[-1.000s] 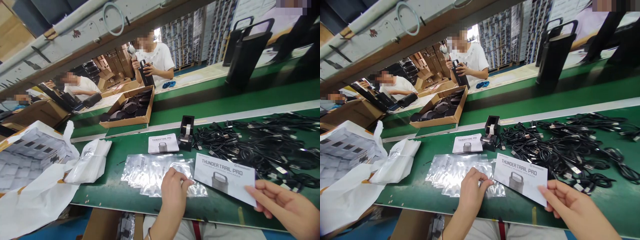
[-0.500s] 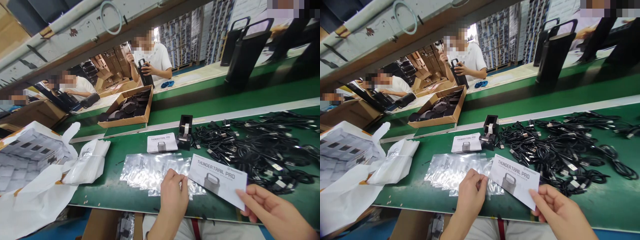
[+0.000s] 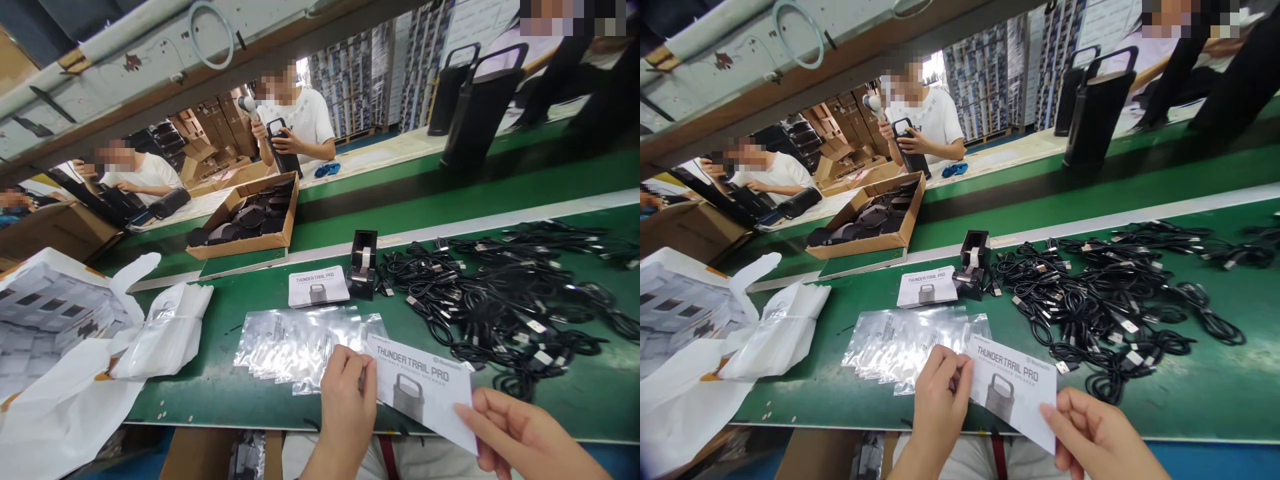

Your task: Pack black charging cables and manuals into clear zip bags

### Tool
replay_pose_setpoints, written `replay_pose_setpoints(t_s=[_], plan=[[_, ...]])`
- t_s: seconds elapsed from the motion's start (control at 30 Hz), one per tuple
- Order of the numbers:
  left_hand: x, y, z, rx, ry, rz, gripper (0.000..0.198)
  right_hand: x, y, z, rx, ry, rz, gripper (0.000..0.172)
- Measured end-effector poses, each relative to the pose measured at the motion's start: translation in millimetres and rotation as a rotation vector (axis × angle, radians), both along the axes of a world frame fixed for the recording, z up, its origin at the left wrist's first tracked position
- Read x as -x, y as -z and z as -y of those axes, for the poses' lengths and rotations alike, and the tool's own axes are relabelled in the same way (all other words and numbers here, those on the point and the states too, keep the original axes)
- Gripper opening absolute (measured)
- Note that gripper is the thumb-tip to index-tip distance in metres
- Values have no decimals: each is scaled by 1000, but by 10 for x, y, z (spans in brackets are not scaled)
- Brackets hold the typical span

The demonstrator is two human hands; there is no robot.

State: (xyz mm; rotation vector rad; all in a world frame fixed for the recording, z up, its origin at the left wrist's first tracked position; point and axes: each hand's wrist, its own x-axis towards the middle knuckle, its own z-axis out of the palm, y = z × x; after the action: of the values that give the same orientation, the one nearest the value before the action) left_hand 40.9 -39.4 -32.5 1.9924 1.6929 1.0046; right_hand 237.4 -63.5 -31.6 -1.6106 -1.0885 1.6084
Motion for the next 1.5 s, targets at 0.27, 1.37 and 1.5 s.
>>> replay_pose_setpoints(t_s=[0.27,1.37,1.5], plan=[[14,-123,38,42,107,145,16,328,-205,-357,-92,-276,-24,27],[97,-147,-121,268,-30,116,17,319,-199,-727,-278,-46,-152,22],[97,-169,-104,273,-37,199,18,322,-102,-666,-231,125,-168,29]])
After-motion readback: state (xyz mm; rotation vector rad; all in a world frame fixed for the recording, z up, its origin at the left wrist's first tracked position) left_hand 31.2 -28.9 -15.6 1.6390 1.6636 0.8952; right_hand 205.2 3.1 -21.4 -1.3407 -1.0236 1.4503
